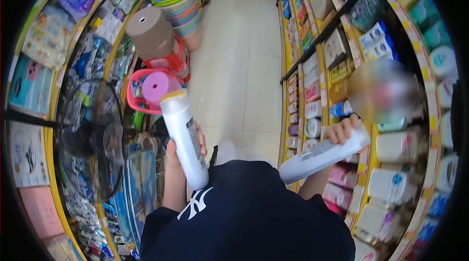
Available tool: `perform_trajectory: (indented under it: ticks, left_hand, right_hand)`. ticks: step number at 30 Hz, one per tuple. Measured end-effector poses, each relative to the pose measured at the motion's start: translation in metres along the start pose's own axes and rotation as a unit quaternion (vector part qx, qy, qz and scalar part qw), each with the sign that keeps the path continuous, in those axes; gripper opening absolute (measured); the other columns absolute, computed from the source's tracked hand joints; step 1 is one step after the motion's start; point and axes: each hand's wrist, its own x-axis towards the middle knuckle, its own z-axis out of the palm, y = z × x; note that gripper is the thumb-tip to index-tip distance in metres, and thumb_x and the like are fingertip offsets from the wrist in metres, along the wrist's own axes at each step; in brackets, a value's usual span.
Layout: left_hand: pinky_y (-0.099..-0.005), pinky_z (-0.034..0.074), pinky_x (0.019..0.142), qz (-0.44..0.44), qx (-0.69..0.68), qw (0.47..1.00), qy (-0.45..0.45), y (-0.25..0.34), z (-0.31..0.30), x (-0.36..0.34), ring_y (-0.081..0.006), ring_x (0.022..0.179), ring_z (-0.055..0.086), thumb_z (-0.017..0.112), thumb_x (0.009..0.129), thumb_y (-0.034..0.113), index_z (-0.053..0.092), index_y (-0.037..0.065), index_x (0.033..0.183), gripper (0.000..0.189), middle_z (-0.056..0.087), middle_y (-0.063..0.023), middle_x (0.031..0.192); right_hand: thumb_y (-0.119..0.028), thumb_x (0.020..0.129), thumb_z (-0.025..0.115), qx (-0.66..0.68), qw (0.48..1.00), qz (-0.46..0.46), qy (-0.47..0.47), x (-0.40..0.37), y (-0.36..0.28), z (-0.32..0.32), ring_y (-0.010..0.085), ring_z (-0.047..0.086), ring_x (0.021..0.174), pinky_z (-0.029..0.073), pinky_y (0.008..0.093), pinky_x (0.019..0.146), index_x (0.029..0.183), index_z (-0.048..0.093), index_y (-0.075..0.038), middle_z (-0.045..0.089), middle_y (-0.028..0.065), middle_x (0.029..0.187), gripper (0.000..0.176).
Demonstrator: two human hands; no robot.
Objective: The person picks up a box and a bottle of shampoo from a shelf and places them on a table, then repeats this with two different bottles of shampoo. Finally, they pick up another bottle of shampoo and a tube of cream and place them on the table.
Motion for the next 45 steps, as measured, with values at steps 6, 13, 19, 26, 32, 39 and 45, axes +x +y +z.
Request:
perform_trajectory:
  ticks: [6,13,19,26,32,39,45]
  left_hand:
    - [-0.0290,0.046,0.046,0.015,-0.029,0.992,0.125,-0.013,-0.058,0.125,-0.0198,0.055,0.054,0.051,0.069,0.058,0.038,-0.001,0.102,0.069,0.047,-0.0115,0.071]
    - [-0.0304,0.048,0.051,0.023,0.011,0.996,0.087,0.017,-0.110,0.357,-0.0206,0.061,0.056,0.051,0.072,0.051,0.040,0.000,0.101,0.060,0.051,-0.0119,0.076]
    - [-0.0299,0.048,0.051,-0.031,0.073,0.997,0.017,0.044,-0.098,0.569,-0.0194,0.062,0.055,0.053,0.068,0.055,0.039,0.000,0.104,0.068,0.051,-0.0117,0.078]
    - [-0.0293,0.048,0.053,-0.095,0.108,0.989,-0.046,0.023,-0.107,0.779,-0.0186,0.064,0.056,0.061,0.064,0.049,0.037,0.001,0.104,0.067,0.051,-0.0117,0.079]
    - [-0.0291,0.048,0.055,-0.067,0.085,0.994,0.020,0.023,-0.113,0.945,-0.0177,0.065,0.056,0.060,0.069,0.042,0.042,0.001,0.100,0.055,0.054,-0.0109,0.077]
    - [-0.0298,0.048,0.054,-0.060,0.125,0.986,0.092,0.045,-0.139,1.096,-0.0187,0.062,0.057,0.058,0.070,0.045,0.045,-0.001,0.096,0.055,0.054,-0.0105,0.076]
    - [-0.0297,0.047,0.054,-0.150,0.043,0.969,0.191,0.018,-0.188,1.249,-0.0190,0.059,0.056,0.041,0.077,0.053,0.051,0.000,0.086,0.055,0.055,-0.0111,0.066]
  right_hand:
    - [-0.033,0.066,0.067,0.112,0.993,0.003,-0.026,0.139,0.051,-0.085,0.0137,0.052,0.049,0.044,0.0254,0.043,0.092,0.036,-0.005,0.047,0.0047,0.064,0.050]
    - [-0.034,0.069,0.065,0.006,0.997,-0.023,-0.073,0.329,0.059,-0.200,0.0141,0.051,0.049,0.044,0.0253,0.043,0.092,0.034,-0.005,0.048,0.0060,0.065,0.048]
    - [-0.038,0.064,0.067,-0.029,0.996,-0.038,-0.073,0.436,0.040,-0.300,0.0205,0.053,0.052,0.043,0.0308,0.044,0.097,0.035,-0.003,0.049,0.0098,0.069,0.058]
    - [-0.038,0.064,0.067,-0.029,0.993,-0.110,0.020,0.529,0.010,-0.450,0.0189,0.051,0.054,0.043,0.0319,0.048,0.100,0.034,-0.002,0.048,0.0097,0.072,0.061]
    - [-0.032,0.066,0.067,-0.055,0.994,-0.084,-0.035,0.719,0.010,-0.574,0.0172,0.048,0.055,0.041,0.0291,0.050,0.098,0.033,-0.004,0.045,0.0073,0.072,0.055]
    - [-0.038,0.061,0.071,0.020,0.998,0.028,-0.053,0.888,0.077,-0.659,0.0276,0.053,0.061,0.045,0.0382,0.053,0.100,0.034,0.000,0.050,0.0156,0.075,0.067]
    - [-0.046,0.064,0.064,-0.082,0.994,-0.031,0.071,0.980,0.080,-0.758,0.0255,0.053,0.059,0.045,0.0352,0.051,0.099,0.035,0.000,0.048,0.0142,0.073,0.064]
